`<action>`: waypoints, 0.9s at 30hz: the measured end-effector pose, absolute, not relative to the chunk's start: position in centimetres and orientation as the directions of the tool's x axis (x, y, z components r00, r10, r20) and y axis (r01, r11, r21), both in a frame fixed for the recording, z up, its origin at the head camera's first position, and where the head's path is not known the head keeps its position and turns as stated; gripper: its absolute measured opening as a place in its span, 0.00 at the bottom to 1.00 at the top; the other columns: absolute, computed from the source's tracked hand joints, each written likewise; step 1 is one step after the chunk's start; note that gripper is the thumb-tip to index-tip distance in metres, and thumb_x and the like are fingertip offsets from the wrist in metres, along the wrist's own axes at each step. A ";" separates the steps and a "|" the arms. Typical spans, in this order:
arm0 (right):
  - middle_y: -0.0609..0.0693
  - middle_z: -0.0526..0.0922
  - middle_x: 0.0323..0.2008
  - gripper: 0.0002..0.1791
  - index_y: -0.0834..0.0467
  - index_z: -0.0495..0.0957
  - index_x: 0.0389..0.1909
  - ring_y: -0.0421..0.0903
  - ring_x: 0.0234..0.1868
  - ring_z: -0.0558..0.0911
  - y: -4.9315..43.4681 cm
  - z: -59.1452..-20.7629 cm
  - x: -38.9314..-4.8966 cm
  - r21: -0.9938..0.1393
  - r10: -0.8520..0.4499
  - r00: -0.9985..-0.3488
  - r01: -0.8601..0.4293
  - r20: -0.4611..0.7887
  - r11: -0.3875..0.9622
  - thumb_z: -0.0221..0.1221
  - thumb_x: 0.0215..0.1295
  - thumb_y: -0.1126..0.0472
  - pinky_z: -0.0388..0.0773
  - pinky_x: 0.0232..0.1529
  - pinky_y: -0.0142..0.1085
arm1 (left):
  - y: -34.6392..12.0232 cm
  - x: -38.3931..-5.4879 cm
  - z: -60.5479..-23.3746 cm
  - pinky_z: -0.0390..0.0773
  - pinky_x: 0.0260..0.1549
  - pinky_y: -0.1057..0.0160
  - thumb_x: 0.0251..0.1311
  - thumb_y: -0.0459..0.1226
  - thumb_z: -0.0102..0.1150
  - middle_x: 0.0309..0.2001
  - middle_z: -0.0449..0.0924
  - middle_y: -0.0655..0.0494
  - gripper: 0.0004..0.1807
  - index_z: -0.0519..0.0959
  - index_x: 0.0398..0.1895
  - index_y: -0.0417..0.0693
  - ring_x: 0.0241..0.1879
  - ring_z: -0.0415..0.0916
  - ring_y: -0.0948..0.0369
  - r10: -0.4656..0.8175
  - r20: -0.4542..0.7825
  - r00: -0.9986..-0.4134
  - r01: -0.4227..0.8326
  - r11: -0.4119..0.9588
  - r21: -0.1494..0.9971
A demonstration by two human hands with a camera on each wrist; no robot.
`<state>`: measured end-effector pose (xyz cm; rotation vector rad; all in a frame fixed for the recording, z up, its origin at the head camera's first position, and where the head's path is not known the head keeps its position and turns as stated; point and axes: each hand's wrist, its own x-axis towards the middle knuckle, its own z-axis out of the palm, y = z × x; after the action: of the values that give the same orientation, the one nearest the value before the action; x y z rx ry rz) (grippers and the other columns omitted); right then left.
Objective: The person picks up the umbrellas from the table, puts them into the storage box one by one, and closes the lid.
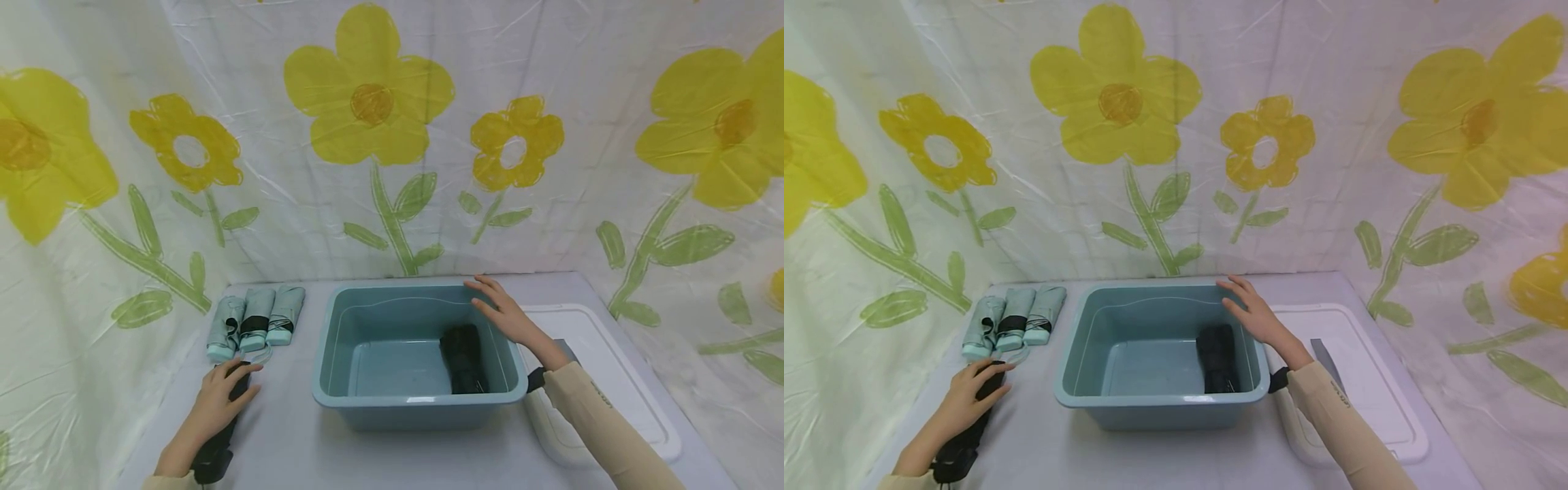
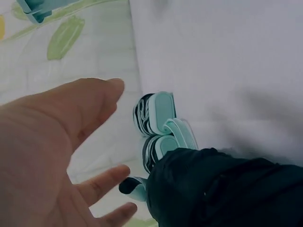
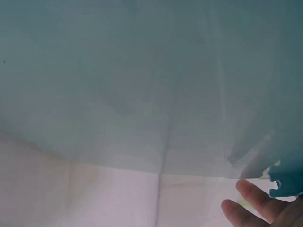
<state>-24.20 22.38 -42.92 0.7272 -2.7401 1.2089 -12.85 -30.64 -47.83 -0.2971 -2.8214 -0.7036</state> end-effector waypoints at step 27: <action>0.62 0.53 0.68 0.25 0.54 0.62 0.66 0.65 0.67 0.55 22.4 -43.3 -24.3 -0.674 -0.395 -0.869 -0.484 0.297 0.559 0.44 0.72 0.49 0.56 0.53 0.68 | -32.7 -13.6 -49.0 0.67 0.35 0.29 0.55 0.38 0.61 0.54 0.42 0.14 0.34 0.58 0.63 0.46 0.44 0.56 0.18 -0.015 -0.183 -0.983 -0.082 0.927 0.365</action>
<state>-24.28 22.44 -43.27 0.7566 -2.6738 1.2082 -13.62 -32.71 -48.97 0.0823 -3.2579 -0.6291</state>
